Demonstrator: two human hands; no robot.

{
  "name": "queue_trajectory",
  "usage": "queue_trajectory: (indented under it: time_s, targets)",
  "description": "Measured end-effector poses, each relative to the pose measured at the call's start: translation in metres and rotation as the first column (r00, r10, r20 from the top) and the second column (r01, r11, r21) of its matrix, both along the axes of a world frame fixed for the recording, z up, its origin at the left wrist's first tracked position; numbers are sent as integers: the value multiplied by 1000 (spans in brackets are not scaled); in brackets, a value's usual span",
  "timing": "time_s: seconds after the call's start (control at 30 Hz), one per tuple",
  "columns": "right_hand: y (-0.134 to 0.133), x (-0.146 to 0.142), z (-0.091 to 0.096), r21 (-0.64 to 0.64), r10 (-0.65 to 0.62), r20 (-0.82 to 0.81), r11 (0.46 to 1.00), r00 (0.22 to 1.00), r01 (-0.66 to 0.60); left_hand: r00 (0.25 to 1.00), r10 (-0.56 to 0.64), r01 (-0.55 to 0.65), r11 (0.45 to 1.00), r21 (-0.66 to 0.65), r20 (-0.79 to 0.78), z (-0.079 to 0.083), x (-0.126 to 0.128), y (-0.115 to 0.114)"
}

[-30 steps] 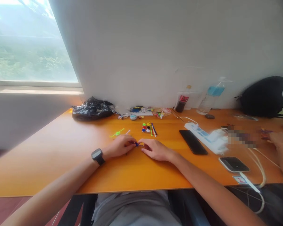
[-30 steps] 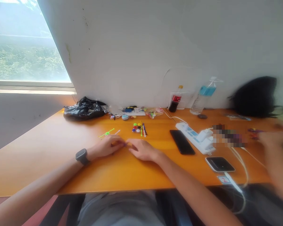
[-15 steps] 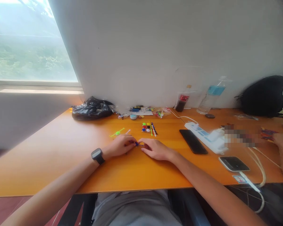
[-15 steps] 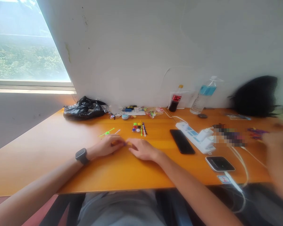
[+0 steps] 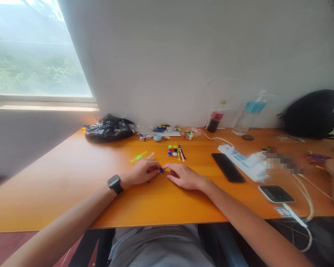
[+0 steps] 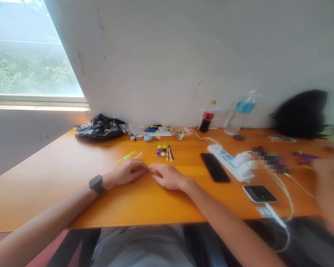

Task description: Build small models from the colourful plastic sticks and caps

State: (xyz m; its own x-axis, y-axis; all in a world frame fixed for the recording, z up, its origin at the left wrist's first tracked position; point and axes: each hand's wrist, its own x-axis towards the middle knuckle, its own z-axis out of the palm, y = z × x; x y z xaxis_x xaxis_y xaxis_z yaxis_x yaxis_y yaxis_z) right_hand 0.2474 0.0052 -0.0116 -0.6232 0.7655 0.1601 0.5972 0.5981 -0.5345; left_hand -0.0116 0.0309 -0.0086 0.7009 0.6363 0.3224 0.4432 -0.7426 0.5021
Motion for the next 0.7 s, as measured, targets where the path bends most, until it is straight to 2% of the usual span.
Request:
queue_trajectory:
  time_s: [0.7]
  targets:
    - [-1,0,2,-3,10,0,1000,1000,-10,1000,-7,7,1000,-20,3,-2,-1,1]
